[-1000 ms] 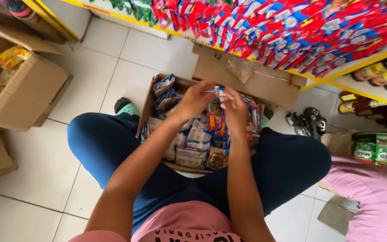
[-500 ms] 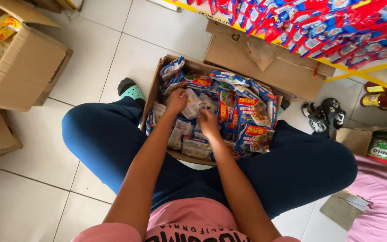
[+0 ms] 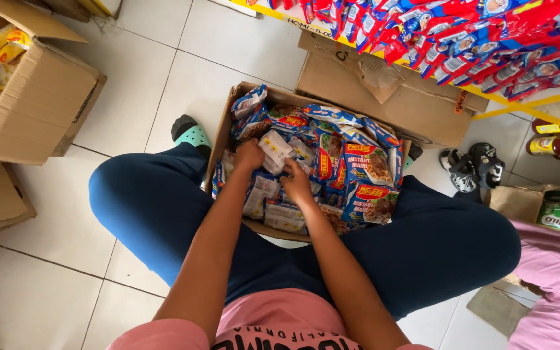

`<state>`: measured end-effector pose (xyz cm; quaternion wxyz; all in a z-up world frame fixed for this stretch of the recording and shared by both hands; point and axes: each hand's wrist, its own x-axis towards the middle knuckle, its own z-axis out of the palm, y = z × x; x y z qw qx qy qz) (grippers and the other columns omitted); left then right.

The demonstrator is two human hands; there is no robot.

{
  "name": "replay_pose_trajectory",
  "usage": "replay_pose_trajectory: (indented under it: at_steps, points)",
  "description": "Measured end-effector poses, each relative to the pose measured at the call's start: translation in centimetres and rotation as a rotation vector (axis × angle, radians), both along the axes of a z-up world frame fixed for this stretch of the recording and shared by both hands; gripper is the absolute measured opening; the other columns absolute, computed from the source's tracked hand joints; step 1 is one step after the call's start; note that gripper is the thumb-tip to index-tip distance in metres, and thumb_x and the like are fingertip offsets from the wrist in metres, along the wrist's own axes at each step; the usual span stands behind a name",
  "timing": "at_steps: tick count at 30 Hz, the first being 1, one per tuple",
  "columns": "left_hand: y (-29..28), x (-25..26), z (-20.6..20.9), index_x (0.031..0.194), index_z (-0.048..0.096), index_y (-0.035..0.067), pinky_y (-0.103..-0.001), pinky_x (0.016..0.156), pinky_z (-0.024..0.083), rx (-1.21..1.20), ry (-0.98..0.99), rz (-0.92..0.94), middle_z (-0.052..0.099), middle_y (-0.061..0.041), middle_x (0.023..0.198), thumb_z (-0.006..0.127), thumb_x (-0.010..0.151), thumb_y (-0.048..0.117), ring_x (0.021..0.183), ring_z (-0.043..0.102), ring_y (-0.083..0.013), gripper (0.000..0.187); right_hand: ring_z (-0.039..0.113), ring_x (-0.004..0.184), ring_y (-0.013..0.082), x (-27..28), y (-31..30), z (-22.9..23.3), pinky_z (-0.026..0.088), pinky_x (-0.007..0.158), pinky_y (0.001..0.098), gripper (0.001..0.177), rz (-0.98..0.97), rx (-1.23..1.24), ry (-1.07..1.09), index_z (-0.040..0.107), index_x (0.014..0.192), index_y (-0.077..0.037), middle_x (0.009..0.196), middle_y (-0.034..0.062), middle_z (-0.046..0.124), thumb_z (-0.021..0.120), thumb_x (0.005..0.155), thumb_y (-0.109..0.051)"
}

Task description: Stocking instant noodle packets from a cardboard box onto store shelves.

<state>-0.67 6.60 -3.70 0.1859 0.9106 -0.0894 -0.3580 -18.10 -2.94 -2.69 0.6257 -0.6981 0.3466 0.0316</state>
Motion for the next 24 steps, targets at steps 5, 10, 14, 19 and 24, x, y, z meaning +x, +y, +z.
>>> replay_pose_trajectory:
  at_steps: [5,10,14,19,24]
  points:
    - [0.3,0.7,-0.1,0.124,0.071,0.021,-0.071,0.111,0.026,-0.094,-0.095,0.026,0.066,-0.016,0.131,0.054,0.088,0.026,0.127,0.057,-0.0415,0.039,0.069,0.108,0.0270,-0.4,-0.1,-3.0,0.058,0.086,0.0419,0.069,-0.051,0.085,-0.023,0.045,0.153,-0.011,0.146,0.0214,0.056,0.065,0.088,0.004]
    - [0.5,1.4,0.7,0.116,0.076,0.017,-0.062,0.104,0.041,-0.244,-0.195,0.061,0.070,-0.018,0.121,0.055,0.087,0.024,0.117,0.063,-0.0415,0.036,0.071,0.099,0.0199,0.1,-1.0,1.7,0.058,0.078,0.0386,0.070,-0.088,-0.011,-0.119,0.046,0.150,-0.012,0.143,0.0188,0.055,0.066,0.086,0.007]
    - [0.5,1.9,-0.8,0.106,0.078,0.011,-0.051,0.092,0.051,-0.413,-0.224,0.036,0.073,-0.020,0.106,0.057,0.091,0.028,0.104,0.068,-0.0404,0.031,0.070,0.092,0.0179,0.5,-1.6,1.6,0.057,0.077,0.0346,0.066,-0.208,-0.078,-0.244,0.053,0.144,-0.009,0.134,0.0149,0.064,0.069,0.082,0.009]
    - [0.1,1.8,0.8,0.097,0.077,0.005,-0.043,0.078,0.054,-0.575,-0.211,-0.018,0.074,-0.020,0.091,0.058,0.096,0.033,0.088,0.071,-0.0364,0.034,0.068,0.092,0.0125,0.3,-3.0,-0.7,0.058,0.078,0.0306,0.052,-0.320,-0.132,-0.392,0.059,0.139,-0.005,0.126,0.0123,0.069,0.069,0.089,0.005]
    - [-0.3,1.5,2.0,0.101,0.072,0.000,-0.034,0.073,0.052,-0.806,-0.058,0.056,0.072,-0.012,0.083,0.060,0.099,0.026,0.078,0.067,-0.0189,0.028,0.062,0.077,0.0099,0.6,-3.9,1.4,0.050,0.067,0.0270,0.034,-0.495,-0.120,-0.334,0.072,0.125,0.000,0.094,0.0061,0.072,0.075,0.091,-0.006]
